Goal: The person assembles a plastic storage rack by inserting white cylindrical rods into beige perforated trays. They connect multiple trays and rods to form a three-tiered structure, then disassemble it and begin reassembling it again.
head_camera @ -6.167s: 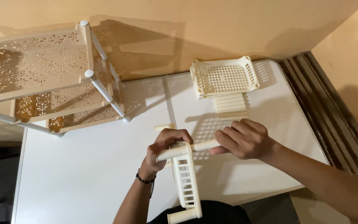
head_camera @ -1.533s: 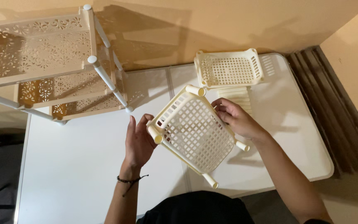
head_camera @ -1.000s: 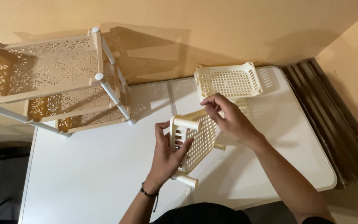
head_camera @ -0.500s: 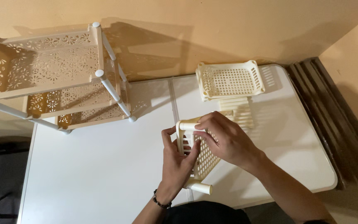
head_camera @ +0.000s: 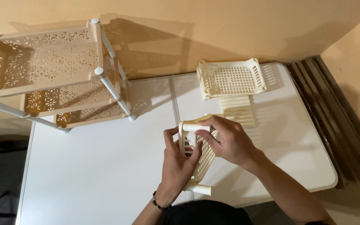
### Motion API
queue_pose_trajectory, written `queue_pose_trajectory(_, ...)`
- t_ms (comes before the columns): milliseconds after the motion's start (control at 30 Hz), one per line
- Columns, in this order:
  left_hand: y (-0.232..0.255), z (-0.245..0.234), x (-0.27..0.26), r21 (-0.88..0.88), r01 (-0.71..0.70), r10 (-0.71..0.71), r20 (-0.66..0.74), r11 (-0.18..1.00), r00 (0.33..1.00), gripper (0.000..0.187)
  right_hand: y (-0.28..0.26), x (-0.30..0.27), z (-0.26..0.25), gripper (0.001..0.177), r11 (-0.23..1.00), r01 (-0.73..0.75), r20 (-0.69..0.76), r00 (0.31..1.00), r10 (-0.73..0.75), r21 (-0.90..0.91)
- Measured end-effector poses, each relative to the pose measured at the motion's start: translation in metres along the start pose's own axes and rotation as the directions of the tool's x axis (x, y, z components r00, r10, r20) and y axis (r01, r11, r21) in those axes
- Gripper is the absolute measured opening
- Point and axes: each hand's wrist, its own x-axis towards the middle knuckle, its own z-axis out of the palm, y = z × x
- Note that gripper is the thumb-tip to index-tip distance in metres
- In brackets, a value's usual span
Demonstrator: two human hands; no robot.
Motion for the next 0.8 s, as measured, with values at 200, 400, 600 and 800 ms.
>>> queue_pose_trajectory(200, -0.0004, -0.0035, -0.0012, -0.016, -0.001, 0.002, 0.030, 1.000, 1.000, 0.056, 0.0090, -0.0022, 0.0039, 0.024, 0.977, 0.183, 0.026, 0.983, -0.181, -0.106)
queue_pose_trajectory(400, -0.0023, -0.0025, -0.0018, -0.037, -0.005, 0.006, 0.028, 0.999, 1.000, 0.057, 0.0082, -0.0046, 0.0032, 0.020, 0.979, 0.192, -0.058, 0.979, -0.196, -0.066)
queue_pose_trajectory(600, -0.0036, -0.0024, -0.0008, -0.057, -0.050, 0.052, 0.028, 0.997, 0.998, 0.055, 0.0086, -0.0042, 0.0015, 0.033, 0.998, 0.052, -0.020, 0.998, -0.053, -0.025)
queue_pose_trajectory(800, -0.0002, -0.0034, -0.0002, 0.014, 0.006, -0.007, 0.017, 1.000, 1.000, 0.056, 0.0093, -0.0060, 0.0030, 0.024, 0.981, 0.166, -0.032, 0.985, -0.170, -0.097)
